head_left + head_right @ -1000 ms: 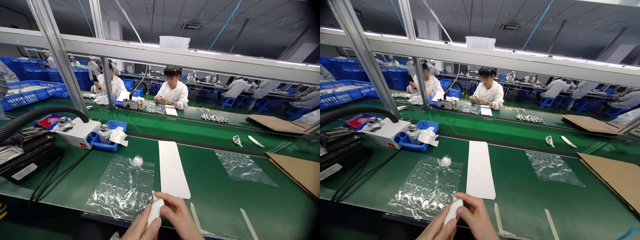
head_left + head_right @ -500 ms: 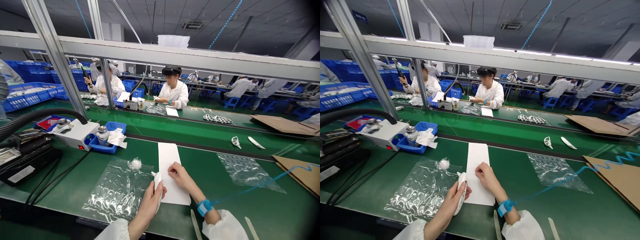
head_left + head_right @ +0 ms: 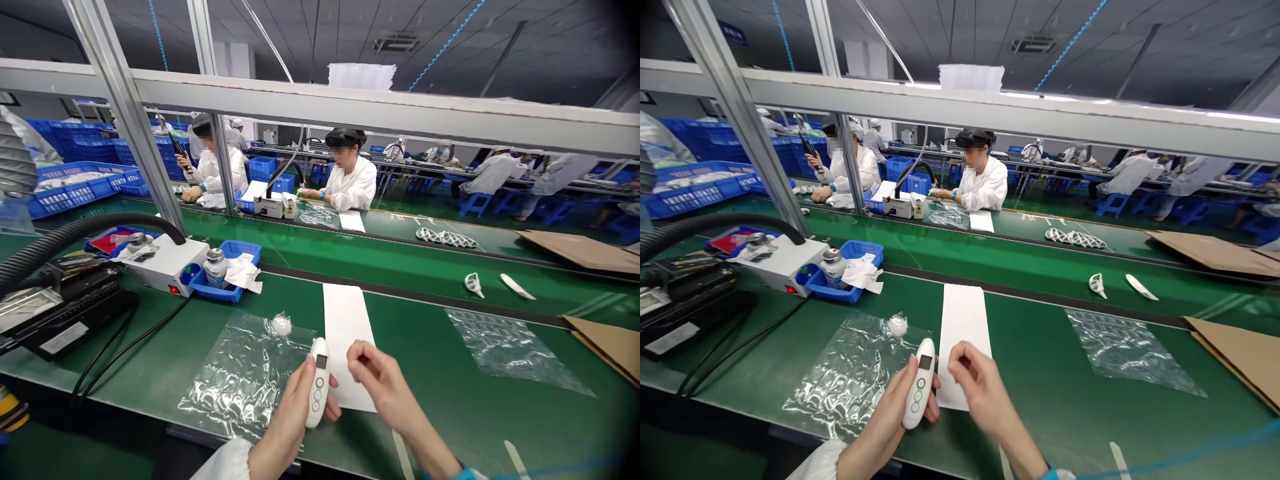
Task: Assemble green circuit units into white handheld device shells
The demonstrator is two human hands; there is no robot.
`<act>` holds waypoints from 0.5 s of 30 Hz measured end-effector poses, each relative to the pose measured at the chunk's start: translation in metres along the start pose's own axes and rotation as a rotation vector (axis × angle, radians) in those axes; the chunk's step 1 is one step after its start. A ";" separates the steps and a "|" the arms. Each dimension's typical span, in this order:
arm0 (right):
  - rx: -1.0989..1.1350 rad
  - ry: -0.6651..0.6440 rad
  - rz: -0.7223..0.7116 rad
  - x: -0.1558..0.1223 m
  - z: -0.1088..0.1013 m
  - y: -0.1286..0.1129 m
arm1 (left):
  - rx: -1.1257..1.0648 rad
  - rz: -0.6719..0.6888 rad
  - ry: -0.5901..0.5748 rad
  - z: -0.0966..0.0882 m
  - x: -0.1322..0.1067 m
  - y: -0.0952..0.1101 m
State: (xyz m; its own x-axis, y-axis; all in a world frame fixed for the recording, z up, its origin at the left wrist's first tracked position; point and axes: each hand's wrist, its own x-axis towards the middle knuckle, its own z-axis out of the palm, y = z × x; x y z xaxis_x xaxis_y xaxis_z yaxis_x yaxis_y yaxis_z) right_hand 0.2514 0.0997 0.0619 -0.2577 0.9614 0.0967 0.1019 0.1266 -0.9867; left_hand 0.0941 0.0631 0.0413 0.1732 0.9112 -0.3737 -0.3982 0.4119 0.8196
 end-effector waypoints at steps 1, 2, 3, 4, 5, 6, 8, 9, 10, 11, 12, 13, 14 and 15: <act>0.033 -0.052 0.027 -0.006 0.012 -0.008 | -0.016 -0.012 -0.005 -0.001 -0.003 0.001; 0.044 -0.091 0.051 -0.011 0.022 -0.014 | -0.037 -0.017 -0.001 -0.003 -0.006 0.001; 0.027 -0.109 0.061 -0.014 0.031 -0.017 | -0.059 -0.018 0.009 -0.004 -0.008 0.000; -0.014 -0.106 0.056 -0.016 0.038 -0.017 | -0.069 -0.019 0.018 -0.005 -0.009 -0.002; -0.071 -0.085 0.035 -0.016 0.043 -0.016 | -0.068 -0.014 0.023 -0.006 -0.010 -0.003; -0.131 -0.057 0.003 -0.016 0.047 -0.013 | -0.059 -0.007 0.029 -0.007 -0.011 -0.004; -0.215 -0.016 -0.055 -0.014 0.051 -0.007 | -0.043 0.001 0.032 -0.008 -0.014 -0.006; -0.234 -0.011 -0.066 -0.013 0.052 -0.005 | -0.042 -0.001 0.030 -0.009 -0.015 -0.007; -0.242 -0.010 -0.068 -0.012 0.052 -0.003 | -0.045 -0.004 0.030 -0.011 -0.016 -0.007; -0.247 -0.011 -0.068 -0.012 0.053 -0.002 | -0.049 -0.008 0.028 -0.012 -0.017 -0.007; -0.249 -0.016 -0.065 -0.011 0.054 -0.001 | -0.050 -0.014 0.027 -0.013 -0.018 -0.007; -0.247 -0.021 -0.062 -0.011 0.055 -0.001 | -0.049 -0.017 0.030 -0.014 -0.018 -0.008; -0.244 -0.027 -0.055 -0.010 0.056 -0.001 | -0.047 -0.020 0.032 -0.015 -0.018 -0.008; -0.239 -0.032 -0.048 -0.010 0.057 -0.001 | -0.046 -0.023 0.034 -0.016 -0.018 -0.009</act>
State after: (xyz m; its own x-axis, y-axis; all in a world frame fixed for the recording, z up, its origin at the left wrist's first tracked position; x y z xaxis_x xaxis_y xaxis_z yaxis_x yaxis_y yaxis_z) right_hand 0.1988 0.0758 0.0543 -0.2980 0.9450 0.1347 0.3120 0.2298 -0.9219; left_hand 0.0799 0.0429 0.0339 0.1525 0.9004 -0.4074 -0.4352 0.4313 0.7903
